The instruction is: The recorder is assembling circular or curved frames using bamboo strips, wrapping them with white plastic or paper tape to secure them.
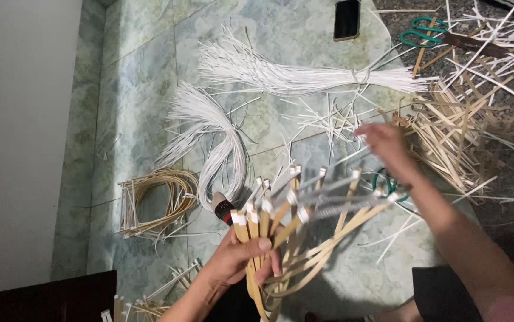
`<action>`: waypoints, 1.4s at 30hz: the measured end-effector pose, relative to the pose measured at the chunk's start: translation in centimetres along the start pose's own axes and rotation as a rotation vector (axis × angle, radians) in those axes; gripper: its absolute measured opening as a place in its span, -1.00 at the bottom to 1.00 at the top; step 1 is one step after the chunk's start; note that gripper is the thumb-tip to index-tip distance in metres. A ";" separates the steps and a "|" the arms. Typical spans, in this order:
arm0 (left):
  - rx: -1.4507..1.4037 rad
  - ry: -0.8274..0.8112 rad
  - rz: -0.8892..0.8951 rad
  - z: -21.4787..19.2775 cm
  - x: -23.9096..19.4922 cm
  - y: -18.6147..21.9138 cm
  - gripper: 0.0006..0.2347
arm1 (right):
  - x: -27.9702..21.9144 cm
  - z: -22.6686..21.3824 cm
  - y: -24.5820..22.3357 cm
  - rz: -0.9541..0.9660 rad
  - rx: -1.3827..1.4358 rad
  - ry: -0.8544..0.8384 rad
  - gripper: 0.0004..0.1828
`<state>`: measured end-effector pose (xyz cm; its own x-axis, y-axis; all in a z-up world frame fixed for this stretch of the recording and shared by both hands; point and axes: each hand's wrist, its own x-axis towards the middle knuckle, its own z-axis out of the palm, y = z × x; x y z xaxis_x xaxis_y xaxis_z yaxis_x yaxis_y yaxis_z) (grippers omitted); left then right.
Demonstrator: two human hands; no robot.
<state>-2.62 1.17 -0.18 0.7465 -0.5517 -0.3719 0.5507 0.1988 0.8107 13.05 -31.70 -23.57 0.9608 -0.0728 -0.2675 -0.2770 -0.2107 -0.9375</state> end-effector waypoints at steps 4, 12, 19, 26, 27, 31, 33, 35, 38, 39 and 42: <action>0.212 -0.085 -0.053 0.7 0.0 0.1 -0.74 | 2.1 -2.8 0.7 0.023 -0.013 0.034 -0.74; 0.027 0.112 0.091 0.7 3.0 -0.9 -0.75 | -4.5 -3.8 -1.4 -0.402 0.068 0.111 -0.56; -0.361 0.290 0.128 2.3 7.0 -0.5 -0.54 | -19.6 4.5 -5.5 -0.675 -0.177 -0.987 0.44; -0.129 0.188 0.144 2.6 9.3 -3.4 -0.26 | -22.0 8.6 -0.9 -0.094 0.916 -0.859 -0.20; -0.134 0.179 0.144 2.6 9.1 -3.7 -0.26 | -21.4 7.3 -4.1 -0.093 0.909 -0.852 -0.20; 0.198 0.215 -0.050 2.2 8.9 -5.6 -0.14 | -19.2 3.3 -13.1 0.044 0.907 -0.521 -0.38; 0.281 0.199 -0.067 1.8 8.7 -6.7 -0.05 | -17.4 2.7 -11.6 0.297 0.870 -0.422 -0.39; 0.287 0.101 -0.068 1.2 8.7 -7.8 -0.23 | -14.5 2.9 -5.7 0.028 0.516 -0.571 -0.37; 0.127 0.096 -0.162 2.2 8.5 -6.2 -0.56 | -11.1 2.7 1.2 -0.279 0.089 -0.586 -0.44; 0.123 0.101 -0.163 1.9 8.5 -6.3 -0.56 | -11.6 1.9 0.4 -0.277 0.090 -0.592 -0.44; -0.054 0.173 -0.170 1.3 8.5 -5.7 -0.69 | -13.2 0.7 -2.6 -0.235 0.098 -0.676 -0.48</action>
<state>0.07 -5.68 -7.39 0.6918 -0.4347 -0.5765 0.6895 0.1604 0.7063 1.09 -29.52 -17.74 0.8011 0.5892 -0.1057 -0.0898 -0.0562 -0.9944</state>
